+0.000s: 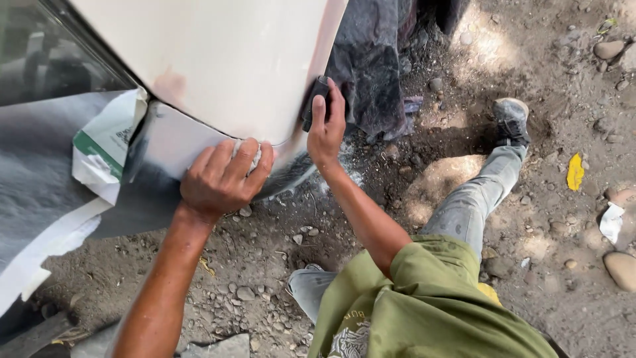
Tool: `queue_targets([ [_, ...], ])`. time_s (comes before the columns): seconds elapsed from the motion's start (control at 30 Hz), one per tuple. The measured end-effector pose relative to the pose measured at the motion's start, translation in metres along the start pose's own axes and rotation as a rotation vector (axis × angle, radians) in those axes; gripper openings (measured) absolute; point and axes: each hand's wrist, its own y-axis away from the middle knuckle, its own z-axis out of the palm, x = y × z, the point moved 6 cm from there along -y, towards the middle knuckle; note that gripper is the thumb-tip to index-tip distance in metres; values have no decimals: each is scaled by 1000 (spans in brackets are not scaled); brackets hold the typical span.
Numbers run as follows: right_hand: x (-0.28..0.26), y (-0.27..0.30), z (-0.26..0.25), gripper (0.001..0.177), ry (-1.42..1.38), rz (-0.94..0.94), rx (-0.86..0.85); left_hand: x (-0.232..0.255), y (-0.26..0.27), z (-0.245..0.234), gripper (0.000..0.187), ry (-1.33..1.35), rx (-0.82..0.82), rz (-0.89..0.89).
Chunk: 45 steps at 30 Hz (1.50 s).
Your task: The person uses a sanding block to sand the side panel of a white car. They repeatedly dip the sanding block into a bucket of water and wipe the panel with a cloth while sanding.
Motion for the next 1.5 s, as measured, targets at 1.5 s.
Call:
queue_targets([
  [1.5,61,-95,-20,45,-600,856,-410,-10,-36,5,13,65,-42,-204],
])
